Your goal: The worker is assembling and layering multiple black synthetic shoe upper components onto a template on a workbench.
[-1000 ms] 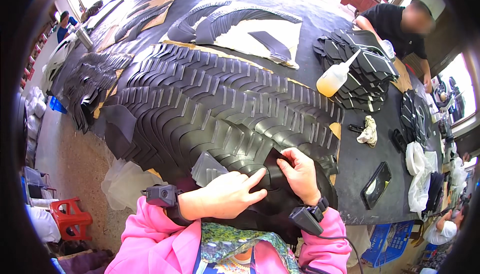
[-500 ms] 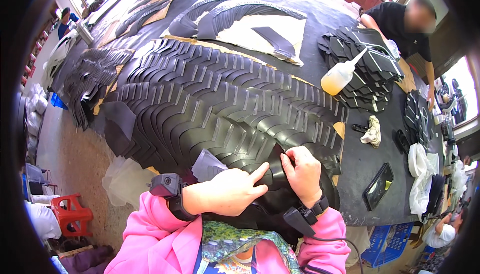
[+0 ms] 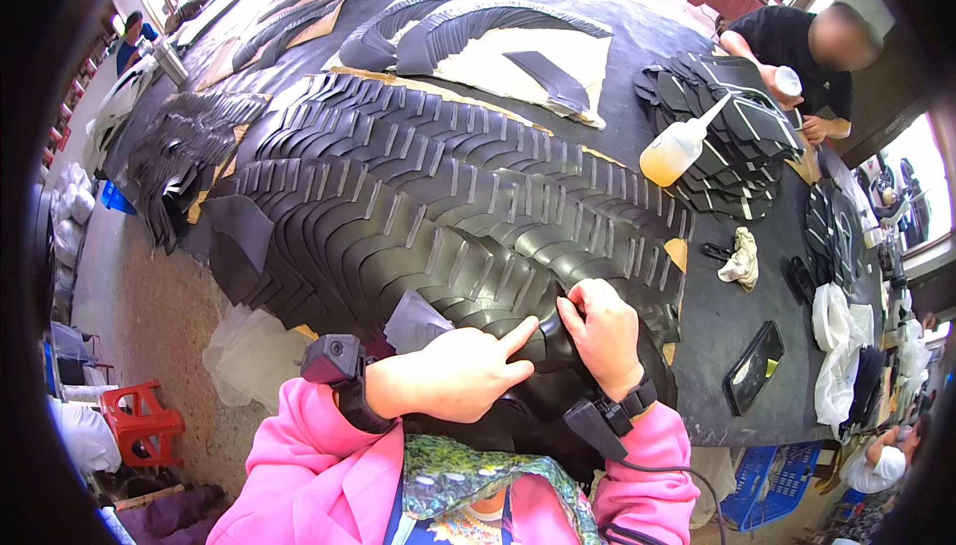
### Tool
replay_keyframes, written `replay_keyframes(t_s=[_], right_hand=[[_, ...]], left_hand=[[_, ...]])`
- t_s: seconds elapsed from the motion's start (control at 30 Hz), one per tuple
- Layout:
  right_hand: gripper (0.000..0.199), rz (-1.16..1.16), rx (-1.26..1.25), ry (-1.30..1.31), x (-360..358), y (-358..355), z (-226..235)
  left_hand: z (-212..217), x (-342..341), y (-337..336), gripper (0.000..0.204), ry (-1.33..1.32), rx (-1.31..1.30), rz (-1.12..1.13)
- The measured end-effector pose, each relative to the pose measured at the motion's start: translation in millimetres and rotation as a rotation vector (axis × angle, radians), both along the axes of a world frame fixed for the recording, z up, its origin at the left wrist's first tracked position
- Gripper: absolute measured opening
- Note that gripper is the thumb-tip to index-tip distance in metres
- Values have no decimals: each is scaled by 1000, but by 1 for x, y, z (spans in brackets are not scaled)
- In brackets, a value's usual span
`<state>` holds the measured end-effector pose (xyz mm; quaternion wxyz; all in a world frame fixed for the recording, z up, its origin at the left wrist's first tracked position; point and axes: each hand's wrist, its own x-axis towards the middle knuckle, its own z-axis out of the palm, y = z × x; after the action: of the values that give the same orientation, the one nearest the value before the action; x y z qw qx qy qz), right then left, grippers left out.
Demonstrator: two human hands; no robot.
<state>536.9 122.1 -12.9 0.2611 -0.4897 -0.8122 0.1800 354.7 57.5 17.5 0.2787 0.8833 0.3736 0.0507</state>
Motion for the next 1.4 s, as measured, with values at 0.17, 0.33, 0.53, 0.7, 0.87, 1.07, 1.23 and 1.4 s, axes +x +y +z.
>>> replay_keyframes(t_s=[0.17, 0.33, 0.53, 0.7, 0.87, 1.07, 1.23, 1.4], right_hand=[[12, 83, 217, -27, -3, -2, -2], [18, 173, 330, -201, 2, -2, -2], [27, 212, 342, -184, 9, -18, 20], [38, 471, -176, 389, -7, -67, 65], [51, 429, 57, 189, -26, -86, 57], [52, 396, 135, 128, -34, -90, 60], [46, 387, 68, 124, -35, -89, 62], [21, 344, -160, 337, -24, -74, 60]], left_hand=[[10, -5, -7, 30, -23, 4, 4], [36, -31, -28, 42, -276, -10, 101], [41, -44, -47, 48, -1424, -886, 661], [13, -16, -56, 43, -1585, -842, 764], [5, 2, -60, 42, -1633, -786, 725], [-2, 1, -63, 48, -1646, -689, 727], [-4, -5, -63, 57, -1633, -717, 676], [6, -15, -60, 62, -1622, -746, 668]])
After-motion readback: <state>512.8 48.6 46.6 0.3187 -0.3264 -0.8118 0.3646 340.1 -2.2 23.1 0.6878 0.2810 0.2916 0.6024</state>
